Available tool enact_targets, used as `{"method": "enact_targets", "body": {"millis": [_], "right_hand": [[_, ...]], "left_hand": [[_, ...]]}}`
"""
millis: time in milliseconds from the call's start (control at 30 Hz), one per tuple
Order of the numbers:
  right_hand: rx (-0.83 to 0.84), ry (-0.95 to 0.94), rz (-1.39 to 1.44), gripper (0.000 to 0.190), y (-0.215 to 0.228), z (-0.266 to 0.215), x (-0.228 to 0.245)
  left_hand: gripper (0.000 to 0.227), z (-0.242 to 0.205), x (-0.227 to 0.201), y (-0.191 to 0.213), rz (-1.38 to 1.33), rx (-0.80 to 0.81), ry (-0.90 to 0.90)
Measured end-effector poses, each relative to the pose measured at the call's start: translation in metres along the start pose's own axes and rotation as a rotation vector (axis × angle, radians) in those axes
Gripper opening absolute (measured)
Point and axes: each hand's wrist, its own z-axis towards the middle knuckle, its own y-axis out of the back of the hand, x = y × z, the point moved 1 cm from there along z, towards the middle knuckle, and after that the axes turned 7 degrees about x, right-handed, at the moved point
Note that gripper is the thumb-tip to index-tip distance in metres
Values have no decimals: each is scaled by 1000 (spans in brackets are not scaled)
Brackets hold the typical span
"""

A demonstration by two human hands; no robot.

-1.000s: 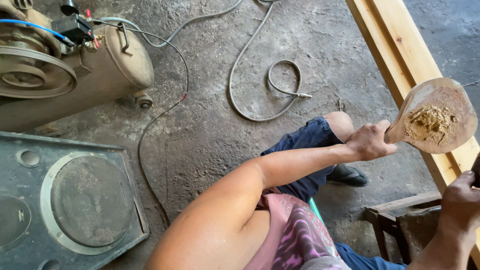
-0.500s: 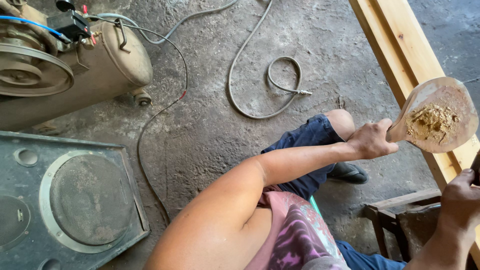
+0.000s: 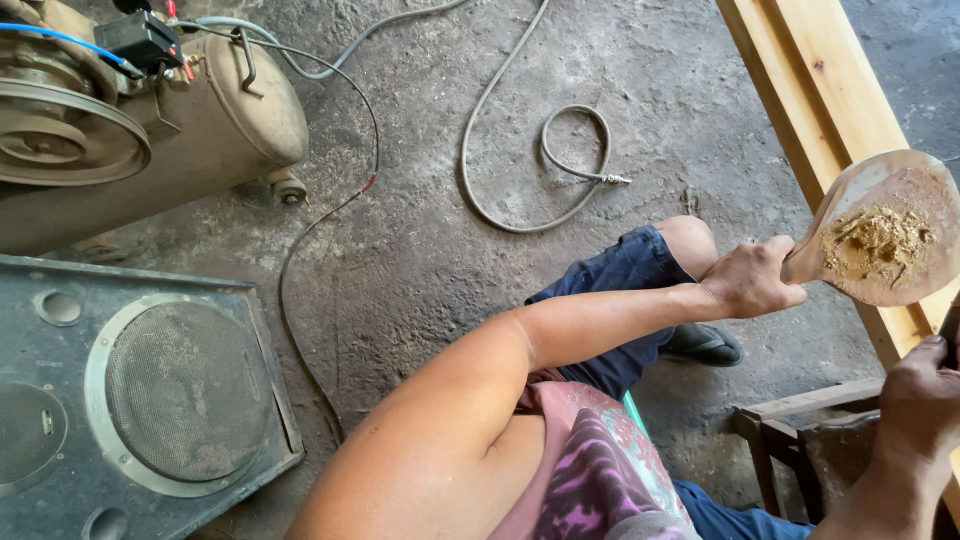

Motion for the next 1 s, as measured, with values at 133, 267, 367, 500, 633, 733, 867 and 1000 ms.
{"method": "enact_targets", "body": {"millis": [133,267,367,500,633,733,867,1000], "right_hand": [[37,-99,33,26,-4,-5,-11],[54,-36,82,30,-19,-14,-47],[93,-82,-222,24,-30,-26,-90],[89,-140,-472,22,-29,-51,-135],[117,-348,-232,20,-20,-66,-146],[81,-426,-100,19,-16,-60,-141],[18,-454,152,18,0,-50,-127],[-81,-409,423,16,4,-12,-107]], "left_hand": [[58,2,2,-2,1,3,-3],[57,3,5,-4,-8,-15,-10],[55,3,6,-4,-1,-32,-38],[50,0,-3,3,-28,-31,-53],[49,-25,-24,17,-66,-96,-87],[48,-30,-45,27,-48,-131,-109],[48,-20,-72,19,-141,-88,-33],[48,25,-82,28,-143,-64,-41]]}}
